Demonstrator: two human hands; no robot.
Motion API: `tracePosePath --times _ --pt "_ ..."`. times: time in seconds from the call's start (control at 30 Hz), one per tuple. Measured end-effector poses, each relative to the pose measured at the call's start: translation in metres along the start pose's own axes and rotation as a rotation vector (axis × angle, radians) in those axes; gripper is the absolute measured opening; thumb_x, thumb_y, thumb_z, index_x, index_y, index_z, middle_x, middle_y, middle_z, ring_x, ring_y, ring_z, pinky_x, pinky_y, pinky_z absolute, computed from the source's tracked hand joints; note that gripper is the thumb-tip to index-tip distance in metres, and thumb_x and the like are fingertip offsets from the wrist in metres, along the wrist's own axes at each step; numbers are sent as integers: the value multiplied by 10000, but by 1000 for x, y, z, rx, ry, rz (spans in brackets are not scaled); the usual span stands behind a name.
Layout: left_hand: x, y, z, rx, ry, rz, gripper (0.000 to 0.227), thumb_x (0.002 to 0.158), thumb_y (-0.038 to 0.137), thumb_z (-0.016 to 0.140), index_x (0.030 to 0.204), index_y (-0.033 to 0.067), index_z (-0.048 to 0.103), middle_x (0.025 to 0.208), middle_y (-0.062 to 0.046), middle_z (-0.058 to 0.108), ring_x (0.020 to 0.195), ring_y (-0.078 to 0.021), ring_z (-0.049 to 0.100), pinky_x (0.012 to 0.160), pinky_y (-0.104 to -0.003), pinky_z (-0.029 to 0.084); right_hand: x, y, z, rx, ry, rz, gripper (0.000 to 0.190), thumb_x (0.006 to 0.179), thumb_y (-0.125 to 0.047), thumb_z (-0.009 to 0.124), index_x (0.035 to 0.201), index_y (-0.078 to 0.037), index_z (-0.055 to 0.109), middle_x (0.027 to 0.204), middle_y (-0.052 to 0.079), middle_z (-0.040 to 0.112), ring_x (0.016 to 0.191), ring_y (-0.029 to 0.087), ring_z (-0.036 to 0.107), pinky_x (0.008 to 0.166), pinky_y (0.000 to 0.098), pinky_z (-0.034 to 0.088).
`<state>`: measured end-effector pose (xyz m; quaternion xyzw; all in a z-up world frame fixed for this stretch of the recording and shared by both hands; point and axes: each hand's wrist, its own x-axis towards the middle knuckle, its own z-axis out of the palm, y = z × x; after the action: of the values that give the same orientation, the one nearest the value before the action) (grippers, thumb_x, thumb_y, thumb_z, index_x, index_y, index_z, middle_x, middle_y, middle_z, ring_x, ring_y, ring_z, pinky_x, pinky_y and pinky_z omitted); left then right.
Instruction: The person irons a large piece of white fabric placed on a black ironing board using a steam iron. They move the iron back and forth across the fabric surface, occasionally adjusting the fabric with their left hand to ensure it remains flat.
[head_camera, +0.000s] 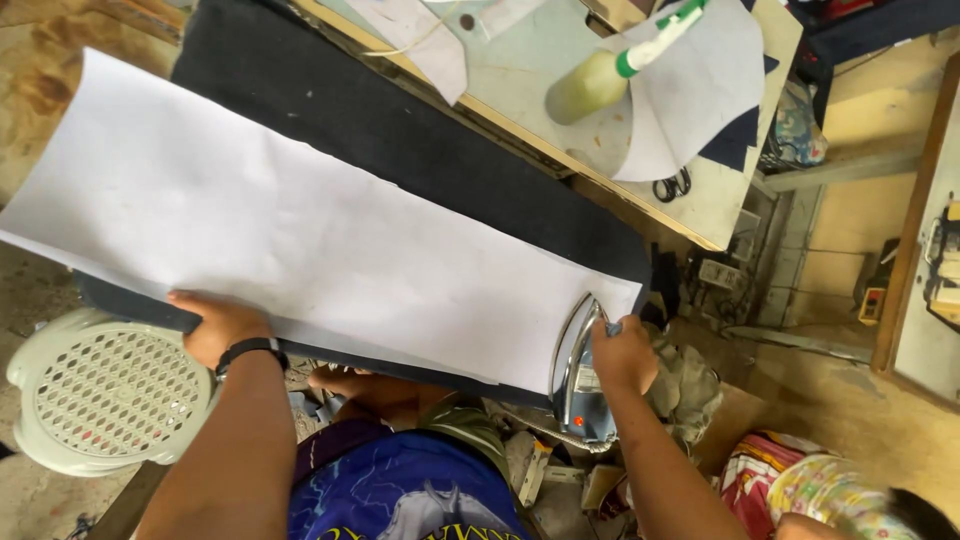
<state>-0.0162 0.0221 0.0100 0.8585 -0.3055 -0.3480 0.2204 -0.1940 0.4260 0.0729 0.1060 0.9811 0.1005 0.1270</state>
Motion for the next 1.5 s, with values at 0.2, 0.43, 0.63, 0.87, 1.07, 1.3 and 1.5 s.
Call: tracePosePath --times 0.2,0.43,0.63,0.87,1.07,1.3,1.5 --pt "43 -24 26 -119 -31 -178 774 711 832 409 864 105 624 791 -63 673 726 -176 647 652 -353 512 15 3 -8 107 -69 24 555 985 -522 480 1311 -85 584 1175 120 675 914 374 682 630 532 524" --pt "57 -37 38 -120 -1 -183 813 656 853 409 955 130 629 738 4 615 644 -93 583 587 -273 466 42 9 -10 120 -55 43 510 976 -499 500 1246 -78 597 1123 123 682 908 375 676 612 547 517" --pt "47 -28 32 -119 21 -209 891 611 859 413 1026 110 661 812 12 732 722 -120 712 634 -282 551 65 15 -10 104 -18 41 539 977 -507 501 1274 -69 601 1154 133 679 900 390 680 600 552 520" --pt "50 -32 35 -164 37 -214 903 588 861 440 1017 98 663 836 3 745 752 -124 721 661 -280 565 81 17 -15 108 -15 64 519 972 -516 519 1266 -96 592 1140 136 688 966 382 665 635 549 530" --pt "53 -34 36 -151 31 -203 881 631 860 449 1024 95 639 809 -5 698 731 -127 700 648 -288 554 89 18 -23 94 -44 71 543 991 -525 523 1304 -84 571 1089 149 695 907 383 673 602 529 533" --pt "44 -27 30 -72 24 -183 785 706 858 406 877 124 626 667 0 583 603 -128 546 567 -301 419 99 22 -28 34 -69 92 578 1008 -572 514 1349 -106 550 1101 167 709 905 392 696 597 505 560" --pt "41 -21 25 -98 -19 -207 744 715 841 417 820 126 591 689 -25 599 630 -141 580 613 -316 503 94 22 -19 36 -38 94 516 999 -554 528 1234 -97 577 1036 168 711 891 400 686 611 540 541"
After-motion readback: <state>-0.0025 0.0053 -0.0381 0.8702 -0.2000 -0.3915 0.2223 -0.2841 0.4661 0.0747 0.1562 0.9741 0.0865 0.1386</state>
